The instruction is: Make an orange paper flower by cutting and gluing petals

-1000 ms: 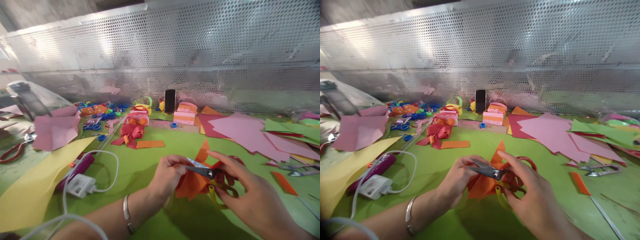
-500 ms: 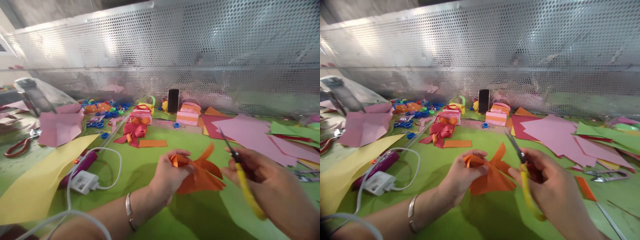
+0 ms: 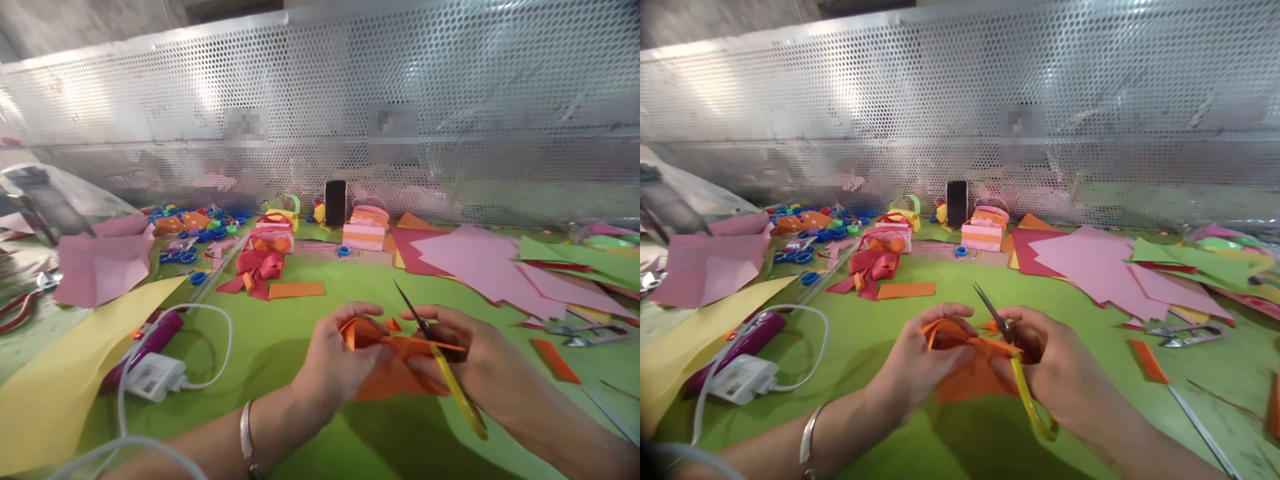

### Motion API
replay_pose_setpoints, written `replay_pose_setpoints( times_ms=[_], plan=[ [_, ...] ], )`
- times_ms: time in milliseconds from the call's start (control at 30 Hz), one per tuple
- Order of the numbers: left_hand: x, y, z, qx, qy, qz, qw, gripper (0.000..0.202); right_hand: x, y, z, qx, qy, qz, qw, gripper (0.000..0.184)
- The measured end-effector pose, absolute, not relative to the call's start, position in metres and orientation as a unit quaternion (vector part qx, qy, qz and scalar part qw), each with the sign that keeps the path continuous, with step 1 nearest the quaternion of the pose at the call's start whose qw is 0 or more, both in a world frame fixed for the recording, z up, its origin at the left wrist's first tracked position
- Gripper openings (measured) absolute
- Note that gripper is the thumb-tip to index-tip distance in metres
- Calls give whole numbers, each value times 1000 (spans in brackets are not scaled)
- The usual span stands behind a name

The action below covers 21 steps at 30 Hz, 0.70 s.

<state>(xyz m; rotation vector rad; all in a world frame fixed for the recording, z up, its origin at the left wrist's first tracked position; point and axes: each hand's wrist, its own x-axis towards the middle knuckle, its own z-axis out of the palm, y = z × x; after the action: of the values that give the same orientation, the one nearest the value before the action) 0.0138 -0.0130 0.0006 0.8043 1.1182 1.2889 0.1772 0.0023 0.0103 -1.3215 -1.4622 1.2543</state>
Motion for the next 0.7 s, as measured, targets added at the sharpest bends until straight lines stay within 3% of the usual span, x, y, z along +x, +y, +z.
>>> replay_pose_setpoints(
  times_ms=[167, 300, 533, 700],
  plan=[
    [7, -9, 3, 213, 457, 539, 674, 39, 188, 11, 11, -498, -486, 631, 344, 37],
    [5, -9, 3, 228, 422, 494, 725, 53, 193, 17, 5, -401, -434, 745, 309, 45],
    [4, -12, 0, 222, 446, 389, 775, 43, 201, 20, 7, -353, -477, 756, 278, 44],
    [3, -8, 4, 307, 467, 370, 742, 28, 207, 21, 8, -441, -475, 714, 267, 41]
  ],
)
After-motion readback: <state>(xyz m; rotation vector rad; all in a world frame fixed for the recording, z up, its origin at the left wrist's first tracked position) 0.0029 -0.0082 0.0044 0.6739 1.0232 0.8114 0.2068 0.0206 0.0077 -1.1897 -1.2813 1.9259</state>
